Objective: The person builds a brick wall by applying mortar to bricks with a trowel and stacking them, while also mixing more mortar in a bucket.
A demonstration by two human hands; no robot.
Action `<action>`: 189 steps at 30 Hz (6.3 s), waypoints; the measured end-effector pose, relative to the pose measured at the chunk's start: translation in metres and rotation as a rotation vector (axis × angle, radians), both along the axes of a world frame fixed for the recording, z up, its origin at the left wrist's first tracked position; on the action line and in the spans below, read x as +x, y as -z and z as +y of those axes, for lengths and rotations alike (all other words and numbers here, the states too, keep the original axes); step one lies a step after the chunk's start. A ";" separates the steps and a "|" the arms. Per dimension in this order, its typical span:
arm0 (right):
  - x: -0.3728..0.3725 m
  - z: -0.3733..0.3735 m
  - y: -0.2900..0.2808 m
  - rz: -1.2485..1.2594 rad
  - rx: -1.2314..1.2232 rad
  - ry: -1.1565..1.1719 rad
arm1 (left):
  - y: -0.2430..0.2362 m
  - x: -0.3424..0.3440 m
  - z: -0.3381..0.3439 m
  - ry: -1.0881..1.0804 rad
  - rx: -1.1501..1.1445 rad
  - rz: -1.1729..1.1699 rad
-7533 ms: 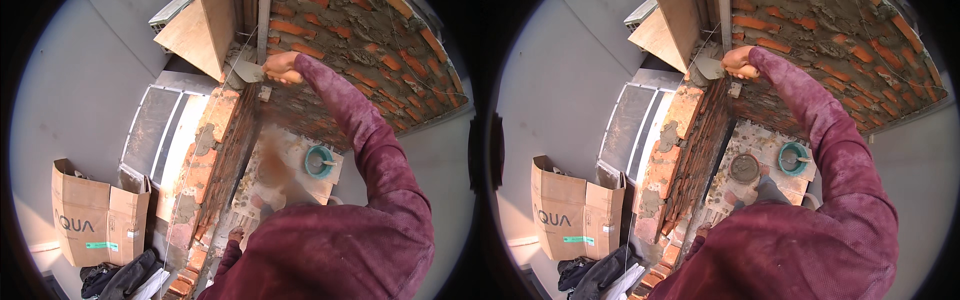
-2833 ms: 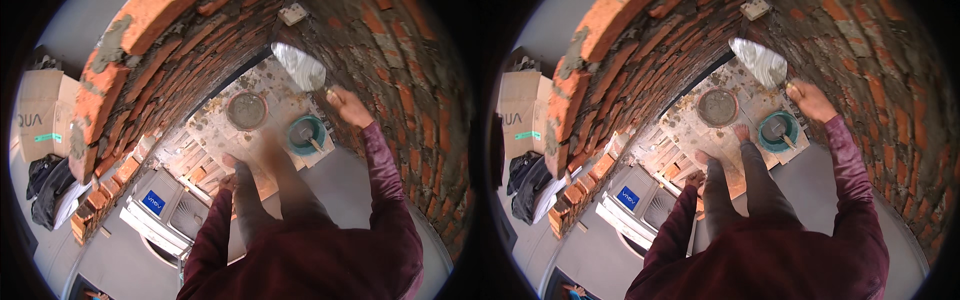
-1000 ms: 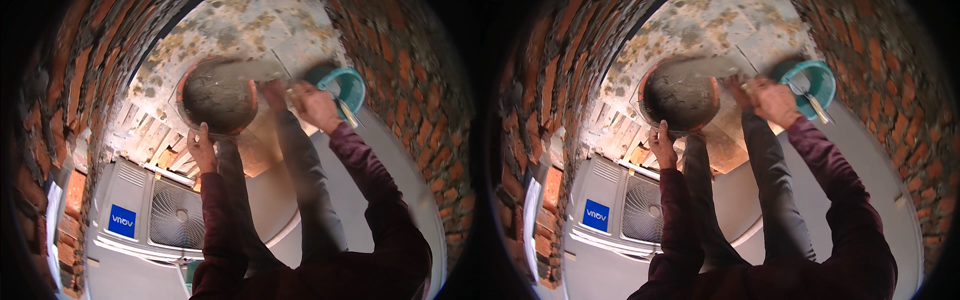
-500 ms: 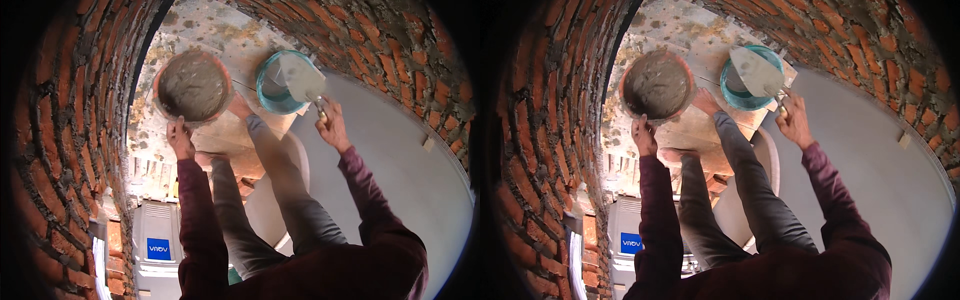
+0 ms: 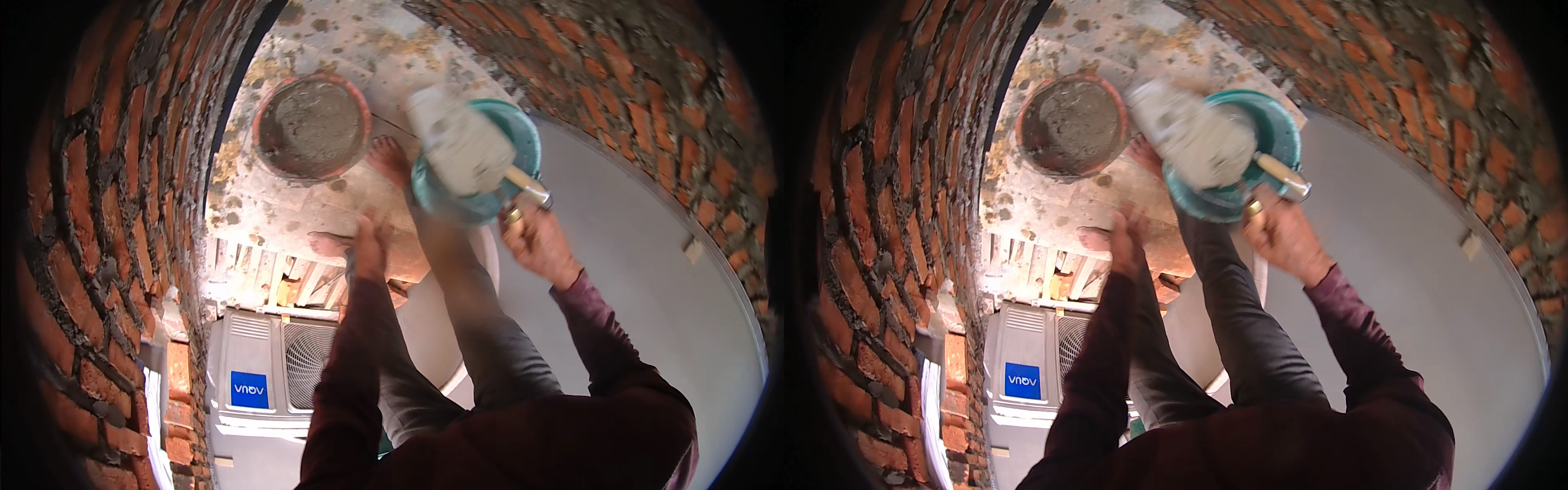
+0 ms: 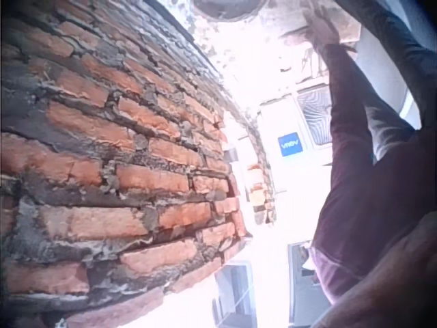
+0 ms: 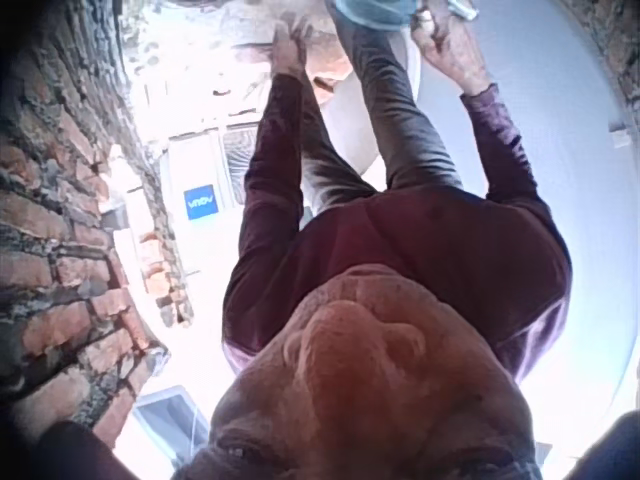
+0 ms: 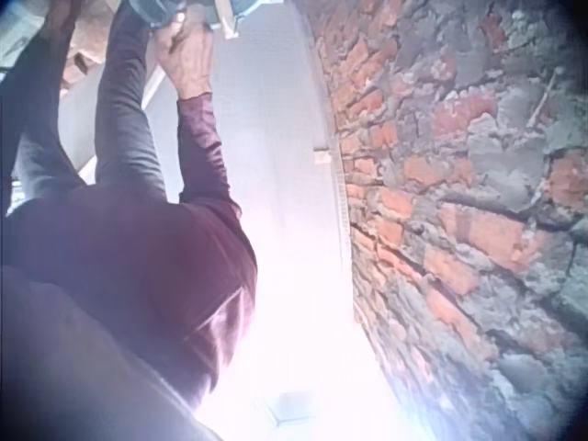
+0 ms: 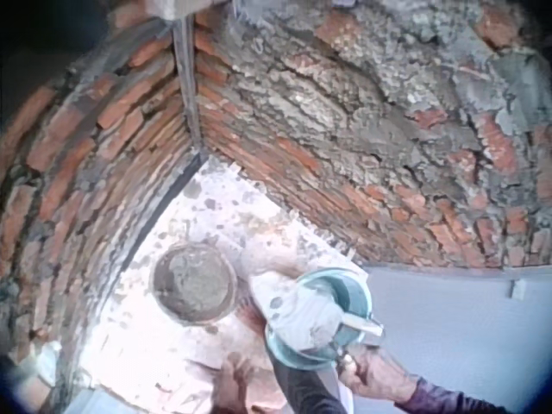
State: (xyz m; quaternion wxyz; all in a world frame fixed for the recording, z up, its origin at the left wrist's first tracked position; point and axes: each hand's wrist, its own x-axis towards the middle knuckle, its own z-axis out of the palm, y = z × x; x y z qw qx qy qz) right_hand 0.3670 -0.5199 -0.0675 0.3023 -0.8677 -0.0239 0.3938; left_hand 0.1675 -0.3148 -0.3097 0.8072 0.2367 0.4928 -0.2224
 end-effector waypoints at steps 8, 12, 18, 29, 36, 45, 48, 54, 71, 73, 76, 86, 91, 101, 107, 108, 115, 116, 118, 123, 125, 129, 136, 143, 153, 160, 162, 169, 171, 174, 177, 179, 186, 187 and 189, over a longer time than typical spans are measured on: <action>-0.031 0.085 -0.078 -0.017 0.008 -0.277 | -0.167 -0.027 -0.049 -0.068 0.029 0.085; -0.044 0.110 -0.069 -0.094 0.145 -0.372 | -0.189 -0.029 -0.018 -0.130 0.003 0.067; -0.042 0.157 -0.047 -0.011 0.189 -0.473 | -0.196 -0.033 0.014 -0.247 0.003 0.182; -0.044 0.188 -0.015 -0.160 0.197 -0.548 | -0.186 -0.039 0.026 -0.348 -0.007 0.337; -0.033 0.196 -0.002 -0.122 0.169 -0.571 | -0.191 -0.024 0.028 -0.396 -0.038 0.282; -0.035 0.192 0.011 -0.203 0.200 -0.539 | -0.187 -0.016 0.028 -0.425 -0.024 0.280; -0.029 0.194 0.011 -0.149 0.189 -0.562 | -0.188 -0.011 0.028 -0.444 -0.023 0.294; -0.029 0.189 0.014 -0.164 0.202 -0.554 | -0.186 -0.010 0.024 -0.466 -0.033 0.293; -0.027 0.053 -0.038 -0.110 0.054 -0.274 | -0.113 -0.025 -0.020 0.062 0.086 0.073; -0.023 0.034 -0.028 -0.053 0.046 -0.177 | -0.075 -0.019 -0.007 0.300 0.190 -0.025; -0.022 -0.002 0.019 -0.101 0.035 -0.101 | -0.005 0.008 0.034 0.416 0.471 0.084; 0.012 -0.079 0.137 -0.101 -0.172 -0.003 | 0.117 0.114 0.213 0.448 0.950 -0.233; 0.024 -0.060 0.124 -0.576 -0.313 -0.391 | 0.118 0.109 0.201 0.352 0.643 -0.261; 0.133 0.105 0.201 -0.441 -0.705 -1.196 | 0.036 0.157 0.151 0.392 0.459 -0.308; 0.125 0.138 0.257 -0.036 -0.467 -1.014 | 0.034 0.164 0.152 0.238 0.558 -0.264; 0.119 0.136 0.269 0.041 -0.317 -0.909 | 0.044 0.160 0.157 0.280 0.555 -0.260; 0.073 0.129 0.309 -0.068 -0.051 -1.366 | 0.065 0.128 0.148 0.194 0.463 -0.210; 0.058 0.133 0.306 0.125 -0.145 -0.989 | 0.061 0.129 0.143 0.210 0.491 -0.202; 0.048 0.139 0.278 0.248 -0.224 -0.673 | 0.053 0.138 0.136 0.238 0.543 -0.199; 0.061 0.137 0.210 -0.280 -0.504 -1.179 | 0.046 0.167 0.132 0.184 0.506 -0.265; 0.078 0.136 0.182 -0.339 -0.668 -1.355 | 0.040 0.174 0.132 0.208 0.508 -0.223; 0.132 0.136 0.159 -0.676 -0.496 -1.463 | 0.036 0.178 0.132 0.204 0.539 -0.179; 0.136 0.166 0.246 -0.091 -0.507 -1.033 | 0.047 0.170 0.143 0.147 0.470 -0.376; 0.119 0.134 0.180 -0.354 -0.477 -1.465 | 0.035 0.167 0.114 0.162 0.502 -0.168; 0.141 0.122 0.273 0.061 -0.431 -1.005 | 0.033 0.164 0.109 0.208 0.543 -0.249; 0.094 0.080 0.302 -0.282 -0.049 -1.414 | 0.050 0.146 0.124 0.146 0.496 -0.172; 0.075 0.108 0.285 0.239 -0.156 -0.660 | 0.054 0.140 0.119 0.110 0.482 -0.201; 0.053 0.128 0.240 -0.005 -0.267 -0.849 | 0.046 0.151 0.111 0.066 0.497 -0.192; 0.049 0.148 0.205 -0.130 -0.428 -0.960 | 0.045 0.149 0.120 0.023 0.487 -0.134; 0.054 0.143 0.182 -0.263 -0.590 -1.268 | 0.053 0.131 0.118 0.020 0.451 -0.175; 0.096 0.134 0.147 -0.472 -0.599 -1.452 | 0.047 0.128 0.120 0.005 0.481 -0.164; 0.128 0.133 0.166 -0.441 -0.591 -1.432 | 0.040 0.136 0.115 0.025 0.518 -0.154; 0.126 0.100 0.299 -0.084 -0.289 -0.980 | 0.040 0.152 0.110 0.092 0.548 -0.236; 0.117 0.096 0.313 -0.015 -0.246 -0.961 | 0.044 0.149 0.106 0.034 0.540 -0.220; 0.098 0.136 0.266 0.074 -0.371 -1.040 | 0.045 0.141 0.106 -0.003 0.545 -0.170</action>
